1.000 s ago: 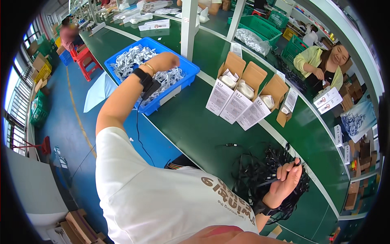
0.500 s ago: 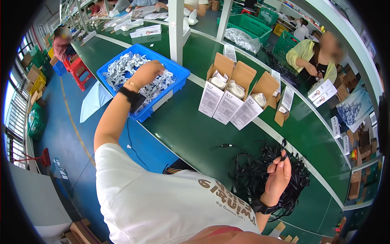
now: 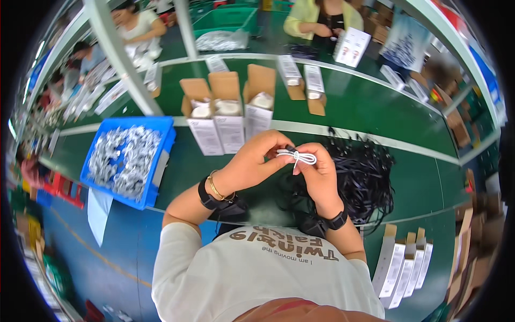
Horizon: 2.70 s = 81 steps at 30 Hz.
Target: Packaging mini fans and accessories into boxes on an assembly line.
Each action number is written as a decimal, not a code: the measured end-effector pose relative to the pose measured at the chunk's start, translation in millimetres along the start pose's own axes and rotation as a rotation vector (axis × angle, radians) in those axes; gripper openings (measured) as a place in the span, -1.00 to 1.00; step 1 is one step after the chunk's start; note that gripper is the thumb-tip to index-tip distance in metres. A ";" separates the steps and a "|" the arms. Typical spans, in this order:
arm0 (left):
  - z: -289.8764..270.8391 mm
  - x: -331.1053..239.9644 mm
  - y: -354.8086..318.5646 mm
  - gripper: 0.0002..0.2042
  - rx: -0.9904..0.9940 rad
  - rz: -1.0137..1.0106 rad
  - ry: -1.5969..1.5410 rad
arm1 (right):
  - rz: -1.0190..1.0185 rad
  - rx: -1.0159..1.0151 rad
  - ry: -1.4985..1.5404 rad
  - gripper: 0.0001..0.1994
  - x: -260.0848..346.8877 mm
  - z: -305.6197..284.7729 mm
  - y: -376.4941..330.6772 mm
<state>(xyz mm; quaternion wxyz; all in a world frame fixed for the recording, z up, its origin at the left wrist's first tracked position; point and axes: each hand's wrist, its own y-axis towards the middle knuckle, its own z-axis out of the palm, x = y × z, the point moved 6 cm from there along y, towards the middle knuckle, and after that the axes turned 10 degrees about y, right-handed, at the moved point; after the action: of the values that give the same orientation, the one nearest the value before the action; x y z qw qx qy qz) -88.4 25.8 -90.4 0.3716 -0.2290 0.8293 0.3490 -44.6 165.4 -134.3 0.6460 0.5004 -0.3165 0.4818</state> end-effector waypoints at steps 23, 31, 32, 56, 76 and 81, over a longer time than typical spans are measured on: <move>-6.8 20.3 10.4 -0.88 -0.160 0.219 0.410 | 0.165 0.243 -0.686 -0.84 -16.9 19.5 -0.2; 2.4 20.5 5.2 -0.89 0.231 0.086 -0.166 | -0.163 0.222 -0.837 -0.84 9.6 8.6 18.3; 0.0 26.4 7.2 -0.89 0.205 -0.002 -0.375 | -0.119 0.248 -0.908 -0.87 -3.6 12.6 11.6; -29.0 7.7 -6.0 -0.75 -0.659 0.694 0.912 | 0.055 -0.009 0.215 -0.62 -17.5 49.4 71.8; -6.0 70.3 19.4 -0.25 -0.323 0.220 0.325 | -0.354 0.443 -1.244 -0.75 26.1 36.1 49.6; -7.9 73.7 24.8 -0.25 -0.152 0.111 0.233 | -0.435 0.275 -1.135 -0.73 22.8 23.4 38.7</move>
<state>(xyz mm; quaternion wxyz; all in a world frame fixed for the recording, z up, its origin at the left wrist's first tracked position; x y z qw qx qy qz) -153.5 27.2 -133.6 0.2342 -0.2491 0.8494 0.4020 -71.6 151.5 -93.7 0.3898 0.8101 -0.4365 0.0345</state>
